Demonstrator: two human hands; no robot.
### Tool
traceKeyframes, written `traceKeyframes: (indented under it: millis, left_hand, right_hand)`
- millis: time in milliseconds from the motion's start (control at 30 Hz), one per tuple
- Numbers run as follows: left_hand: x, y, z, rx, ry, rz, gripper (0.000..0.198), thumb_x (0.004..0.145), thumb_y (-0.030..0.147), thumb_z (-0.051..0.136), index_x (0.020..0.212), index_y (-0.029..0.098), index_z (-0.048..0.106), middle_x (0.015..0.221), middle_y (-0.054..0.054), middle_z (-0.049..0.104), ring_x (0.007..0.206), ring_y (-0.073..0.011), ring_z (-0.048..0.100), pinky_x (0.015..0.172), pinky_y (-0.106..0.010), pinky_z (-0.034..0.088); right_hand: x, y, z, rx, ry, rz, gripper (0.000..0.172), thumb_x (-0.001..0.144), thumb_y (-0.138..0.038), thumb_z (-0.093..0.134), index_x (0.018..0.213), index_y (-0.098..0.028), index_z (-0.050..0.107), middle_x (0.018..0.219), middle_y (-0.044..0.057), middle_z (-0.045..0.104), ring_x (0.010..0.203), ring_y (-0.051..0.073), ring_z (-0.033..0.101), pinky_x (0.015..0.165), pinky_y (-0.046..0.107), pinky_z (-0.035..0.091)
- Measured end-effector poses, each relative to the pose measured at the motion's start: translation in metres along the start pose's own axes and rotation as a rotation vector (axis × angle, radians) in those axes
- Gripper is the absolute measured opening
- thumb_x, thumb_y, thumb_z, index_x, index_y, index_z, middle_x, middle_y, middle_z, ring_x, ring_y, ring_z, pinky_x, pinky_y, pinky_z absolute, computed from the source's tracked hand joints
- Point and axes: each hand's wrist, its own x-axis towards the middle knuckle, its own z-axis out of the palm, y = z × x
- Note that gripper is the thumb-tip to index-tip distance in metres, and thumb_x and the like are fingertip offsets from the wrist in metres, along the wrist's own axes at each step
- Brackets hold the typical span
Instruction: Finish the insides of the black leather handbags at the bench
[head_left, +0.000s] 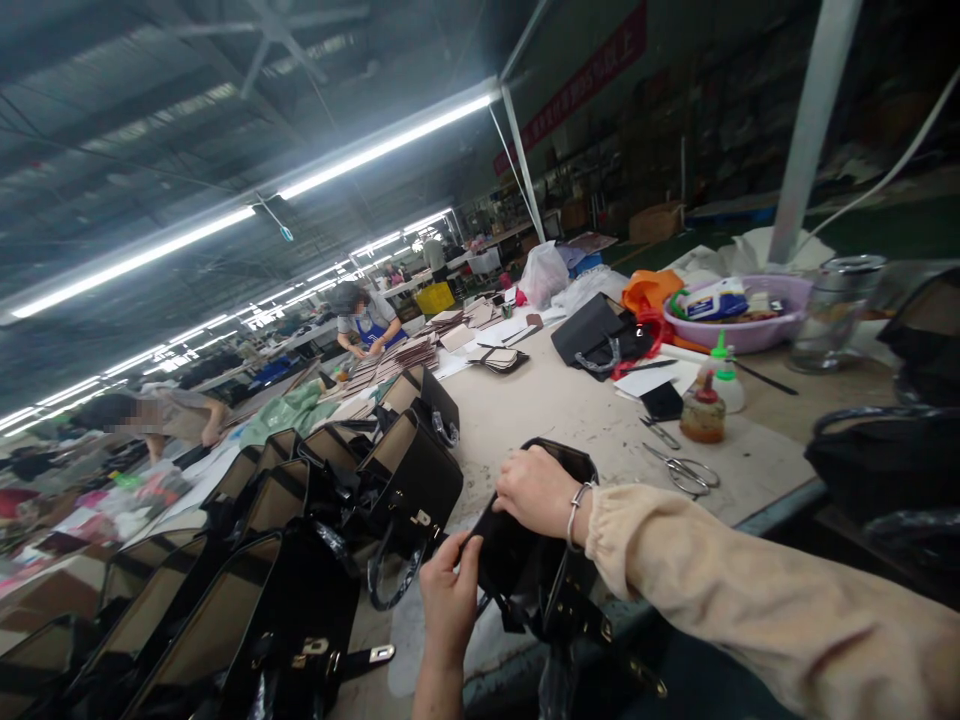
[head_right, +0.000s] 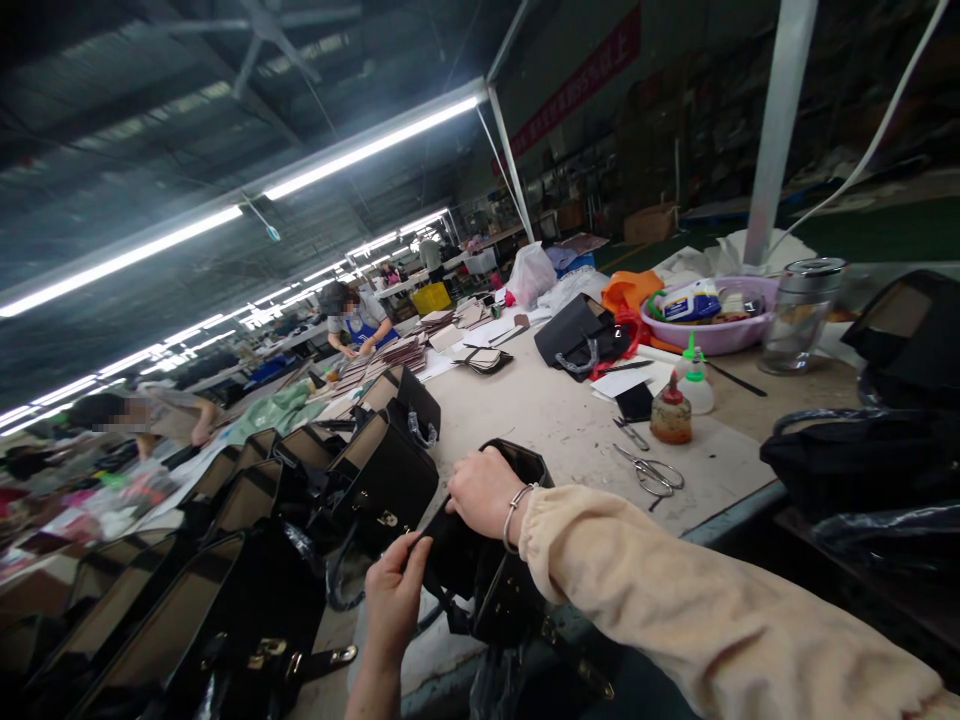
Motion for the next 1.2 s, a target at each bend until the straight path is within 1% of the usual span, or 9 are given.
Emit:
traceKeyframes:
  millis: [233,400,667,767,867,933,1000,1100,1200]
  left_hand:
    - [0.001,0.000,-0.001,0.015,-0.029,-0.008,0.027,0.080,0.039,0.052,0.079,0.015,0.066,0.061,0.001,0.061,0.055,-0.0119,0.054,0.052,-0.019,0.041]
    - [0.003,0.000,-0.001,0.035,-0.042,0.003,0.026,0.081,0.039,0.050,0.081,0.016,0.064,0.064,0.001,0.062,0.058,-0.0116,0.055,0.054,-0.019,0.042]
    - [0.004,-0.006,-0.001,0.060,-0.075,-0.027,0.027,0.082,0.040,0.048,0.083,0.017,0.062,0.065,0.001,0.061,0.059,-0.0117,0.053,0.056,-0.020,0.041]
    - [0.005,0.000,-0.004,0.056,-0.122,-0.054,0.027,0.083,0.040,0.047,0.083,0.017,0.061,0.065,0.001,0.060,0.059,-0.0119,0.053,0.057,-0.020,0.041]
    - [0.011,0.011,-0.008,0.029,-0.189,-0.080,0.027,0.082,0.040,0.047,0.090,0.018,0.061,0.072,0.000,0.064,0.067,-0.0132,0.057,0.061,-0.021,0.042]
    - [0.017,0.019,-0.008,0.051,-0.209,-0.079,0.028,0.081,0.040,0.048,0.093,0.019,0.063,0.077,-0.001,0.066,0.071,-0.0141,0.058,0.065,-0.022,0.043]
    - [0.023,0.023,-0.005,0.121,-0.207,-0.063,0.029,0.081,0.041,0.048,0.087,0.019,0.066,0.075,-0.001,0.066,0.070,-0.0143,0.058,0.064,-0.022,0.042]
    - [0.030,0.024,0.000,0.211,-0.179,-0.033,0.032,0.082,0.040,0.045,0.075,0.018,0.067,0.067,-0.001,0.065,0.065,-0.0134,0.057,0.060,-0.022,0.040]
    - [0.032,0.020,0.003,0.209,-0.133,-0.012,0.032,0.083,0.040,0.045,0.075,0.018,0.067,0.068,-0.001,0.065,0.065,-0.0132,0.057,0.061,-0.021,0.040]
  right_hand:
    - [0.000,0.000,0.001,0.014,0.010,0.009,0.026,0.081,-0.037,0.055,0.070,-0.017,0.066,0.078,0.006,0.063,0.081,0.019,0.053,0.068,0.031,0.031]
    - [-0.001,0.001,0.000,0.008,0.022,-0.001,0.026,0.082,-0.037,0.055,0.069,-0.017,0.066,0.077,0.005,0.063,0.080,0.019,0.053,0.068,0.032,0.031]
    - [0.000,0.000,0.000,-0.003,-0.002,0.017,0.026,0.082,-0.038,0.054,0.071,-0.017,0.066,0.079,0.005,0.064,0.081,0.020,0.054,0.069,0.033,0.033]
    - [0.002,-0.001,-0.001,-0.013,-0.022,0.022,0.026,0.082,-0.037,0.053,0.072,-0.017,0.066,0.080,0.006,0.064,0.082,0.020,0.054,0.069,0.033,0.033]
    - [0.002,-0.002,-0.002,-0.008,-0.016,0.021,0.025,0.083,-0.035,0.052,0.072,-0.017,0.066,0.080,0.006,0.064,0.082,0.020,0.054,0.069,0.033,0.033]
    - [0.002,-0.003,-0.002,-0.002,-0.006,0.020,0.024,0.083,-0.034,0.052,0.072,-0.017,0.065,0.080,0.007,0.064,0.081,0.020,0.054,0.070,0.033,0.033]
    - [0.003,-0.003,-0.001,0.000,-0.005,0.023,0.024,0.083,-0.033,0.052,0.072,-0.016,0.066,0.080,0.007,0.064,0.081,0.020,0.054,0.070,0.033,0.033]
    - [0.003,-0.001,-0.002,-0.010,-0.023,0.042,0.025,0.082,-0.036,0.053,0.073,-0.017,0.066,0.081,0.007,0.064,0.082,0.020,0.054,0.070,0.033,0.034]
    - [0.002,0.004,-0.004,-0.020,-0.043,0.049,0.025,0.082,-0.038,0.054,0.074,-0.018,0.067,0.083,0.006,0.064,0.084,0.021,0.054,0.071,0.033,0.034]
